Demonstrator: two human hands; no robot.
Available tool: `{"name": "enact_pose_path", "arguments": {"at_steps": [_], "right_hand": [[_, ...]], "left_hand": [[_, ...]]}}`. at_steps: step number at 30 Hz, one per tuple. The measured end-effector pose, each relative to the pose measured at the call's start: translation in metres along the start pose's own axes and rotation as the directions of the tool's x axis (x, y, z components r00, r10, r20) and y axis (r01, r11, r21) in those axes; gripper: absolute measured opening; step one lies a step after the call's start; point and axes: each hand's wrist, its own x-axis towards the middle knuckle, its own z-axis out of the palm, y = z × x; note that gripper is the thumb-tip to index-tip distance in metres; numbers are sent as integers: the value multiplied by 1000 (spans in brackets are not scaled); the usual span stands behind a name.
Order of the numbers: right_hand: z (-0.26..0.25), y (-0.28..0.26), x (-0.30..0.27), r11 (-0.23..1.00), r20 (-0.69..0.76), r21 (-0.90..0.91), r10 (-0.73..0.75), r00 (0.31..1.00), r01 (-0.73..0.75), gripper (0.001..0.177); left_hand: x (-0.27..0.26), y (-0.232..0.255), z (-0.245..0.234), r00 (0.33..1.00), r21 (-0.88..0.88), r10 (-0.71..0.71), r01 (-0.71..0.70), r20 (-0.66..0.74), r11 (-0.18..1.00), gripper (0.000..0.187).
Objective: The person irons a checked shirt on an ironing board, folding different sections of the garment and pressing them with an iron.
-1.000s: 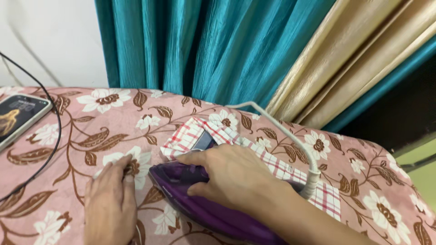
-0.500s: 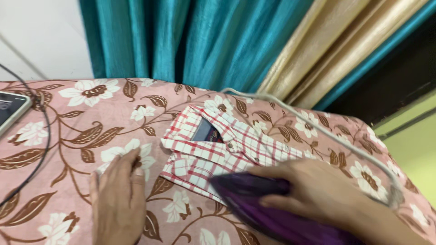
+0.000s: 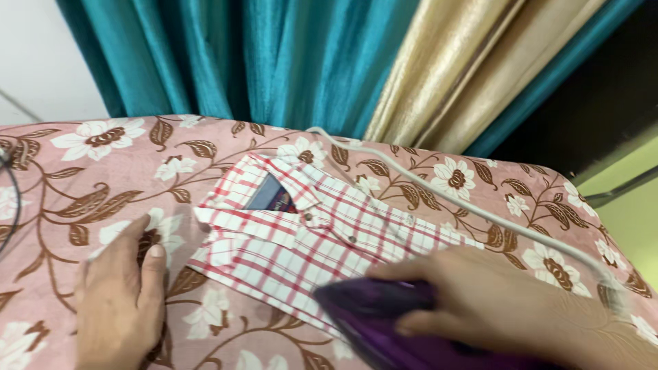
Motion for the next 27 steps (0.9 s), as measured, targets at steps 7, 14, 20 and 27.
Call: {"name": "enact_pose_path", "arguments": {"at_steps": [7, 14, 20, 27], "right_hand": [[-25, 120, -18, 947, 125, -110, 315, 941, -303, 76], [-62, 87, 111, 672, -262, 129, -686, 679, 729, 65], [-72, 11, 157, 907, -201, 104, -383, 901, 409, 61], [-66, 80, 92, 987, 82, -14, -162, 983, 163, 63]], "left_hand": [[-42, 97, 63, 982, 343, 40, -103, 187, 934, 64], [-89, 143, 76, 998, 409, 41, -60, 54, 911, 65], [-90, 146, 74, 998, 347, -60, 44, 36, 937, 60], [-88, 143, 75, 998, 383, -46, 31, 32, 923, 61]]}}
